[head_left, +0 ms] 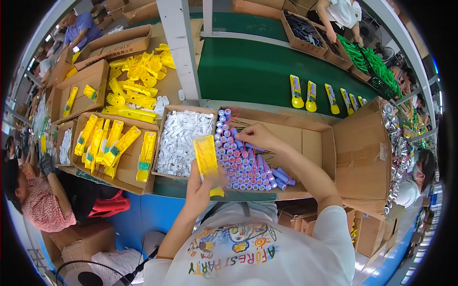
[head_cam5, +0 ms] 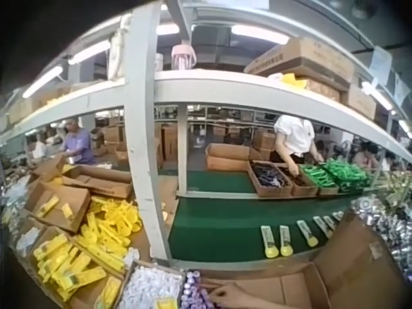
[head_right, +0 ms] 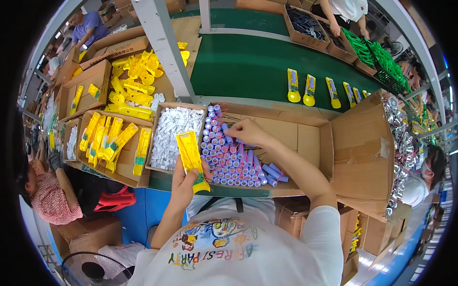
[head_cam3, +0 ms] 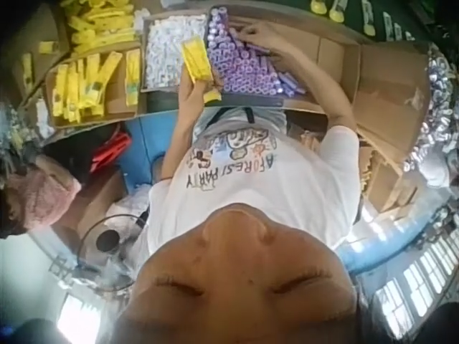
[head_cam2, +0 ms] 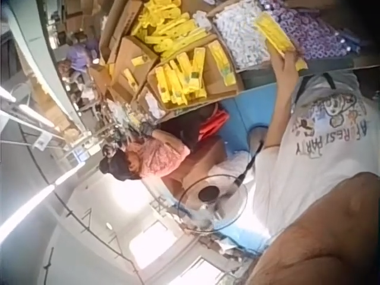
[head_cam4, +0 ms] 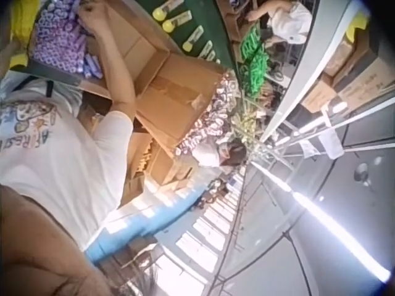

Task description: Assemble small yellow flashlights by inserting batteries and components into the flashlight bodies.

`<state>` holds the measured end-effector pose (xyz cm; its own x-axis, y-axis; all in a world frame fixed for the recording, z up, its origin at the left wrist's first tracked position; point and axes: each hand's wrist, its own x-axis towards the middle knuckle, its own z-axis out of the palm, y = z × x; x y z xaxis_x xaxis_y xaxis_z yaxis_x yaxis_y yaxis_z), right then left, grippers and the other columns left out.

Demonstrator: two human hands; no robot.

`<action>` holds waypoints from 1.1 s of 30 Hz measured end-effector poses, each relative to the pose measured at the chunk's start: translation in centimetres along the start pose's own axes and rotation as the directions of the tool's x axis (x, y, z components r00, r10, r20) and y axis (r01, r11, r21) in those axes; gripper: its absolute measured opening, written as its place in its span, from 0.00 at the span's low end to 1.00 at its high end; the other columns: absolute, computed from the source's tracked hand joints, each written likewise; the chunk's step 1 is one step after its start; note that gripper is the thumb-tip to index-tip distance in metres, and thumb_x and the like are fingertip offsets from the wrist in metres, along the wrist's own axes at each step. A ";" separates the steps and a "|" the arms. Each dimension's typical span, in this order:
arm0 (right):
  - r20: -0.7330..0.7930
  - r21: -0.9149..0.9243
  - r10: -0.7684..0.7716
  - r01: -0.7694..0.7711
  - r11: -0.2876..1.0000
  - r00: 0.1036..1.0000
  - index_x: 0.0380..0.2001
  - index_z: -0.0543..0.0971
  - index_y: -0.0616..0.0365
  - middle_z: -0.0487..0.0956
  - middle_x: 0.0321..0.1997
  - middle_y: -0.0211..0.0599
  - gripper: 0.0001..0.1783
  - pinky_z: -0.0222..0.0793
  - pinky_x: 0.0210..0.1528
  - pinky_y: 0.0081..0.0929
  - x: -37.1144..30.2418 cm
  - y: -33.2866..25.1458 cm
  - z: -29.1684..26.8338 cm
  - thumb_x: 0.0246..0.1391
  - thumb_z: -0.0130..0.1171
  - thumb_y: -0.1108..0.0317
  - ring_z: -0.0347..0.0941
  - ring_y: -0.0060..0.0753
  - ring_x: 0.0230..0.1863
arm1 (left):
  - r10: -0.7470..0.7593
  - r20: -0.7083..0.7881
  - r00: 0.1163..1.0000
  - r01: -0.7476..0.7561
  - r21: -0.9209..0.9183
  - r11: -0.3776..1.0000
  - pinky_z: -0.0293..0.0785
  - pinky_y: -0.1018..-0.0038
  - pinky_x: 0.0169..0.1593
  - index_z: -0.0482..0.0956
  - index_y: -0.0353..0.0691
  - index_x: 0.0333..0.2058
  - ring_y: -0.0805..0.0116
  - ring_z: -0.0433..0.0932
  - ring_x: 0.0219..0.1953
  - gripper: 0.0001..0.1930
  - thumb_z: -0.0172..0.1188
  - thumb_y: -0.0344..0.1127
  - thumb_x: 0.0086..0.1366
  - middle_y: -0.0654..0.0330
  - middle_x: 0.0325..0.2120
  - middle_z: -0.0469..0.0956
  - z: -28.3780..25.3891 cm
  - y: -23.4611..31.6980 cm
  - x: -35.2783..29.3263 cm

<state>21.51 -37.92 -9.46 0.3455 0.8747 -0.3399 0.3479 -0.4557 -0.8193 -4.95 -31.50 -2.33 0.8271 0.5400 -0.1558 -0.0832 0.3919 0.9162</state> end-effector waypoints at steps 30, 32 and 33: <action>0.390 -0.415 -0.584 0.702 0.579 0.712 0.29 0.80 0.55 0.78 0.29 0.38 0.05 0.72 0.37 0.41 5.9 -12.4 9.9 0.45 0.59 0.71 0.76 0.46 0.37 | 0.154 -0.329 0.932 -0.300 -0.460 0.835 0.73 0.63 0.44 0.58 0.48 0.58 0.64 0.72 0.36 0.27 0.49 0.33 0.58 0.57 0.39 0.68 -6.7 0.5 -3.6; 0.362 -0.466 -0.536 0.646 0.605 0.762 0.30 0.80 0.56 0.78 0.32 0.39 0.05 0.71 0.40 0.42 5.7 -12.1 9.6 0.47 0.58 0.72 0.76 0.46 0.40 | 0.170 -0.282 0.944 -0.304 -0.548 0.779 0.73 0.62 0.45 0.59 0.47 0.58 0.63 0.73 0.37 0.26 0.48 0.38 0.60 0.56 0.41 0.69 -6.6 0.6 -3.8; 0.360 -0.466 -0.540 0.648 0.602 0.761 0.30 0.80 0.56 0.78 0.32 0.39 0.05 0.71 0.40 0.42 5.6 -12.0 9.8 0.47 0.58 0.72 0.76 0.46 0.40 | 0.174 -0.281 0.944 -0.306 -0.545 0.780 0.73 0.62 0.45 0.59 0.47 0.58 0.63 0.73 0.37 0.26 0.48 0.38 0.60 0.56 0.41 0.69 -6.7 0.4 -3.9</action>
<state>10.75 -25.90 -6.06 -0.2388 0.9709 0.0174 0.8397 0.2154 -0.4985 -11.97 -28.45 -3.80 0.6101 0.7870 -0.0915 -0.6212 0.5469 0.5613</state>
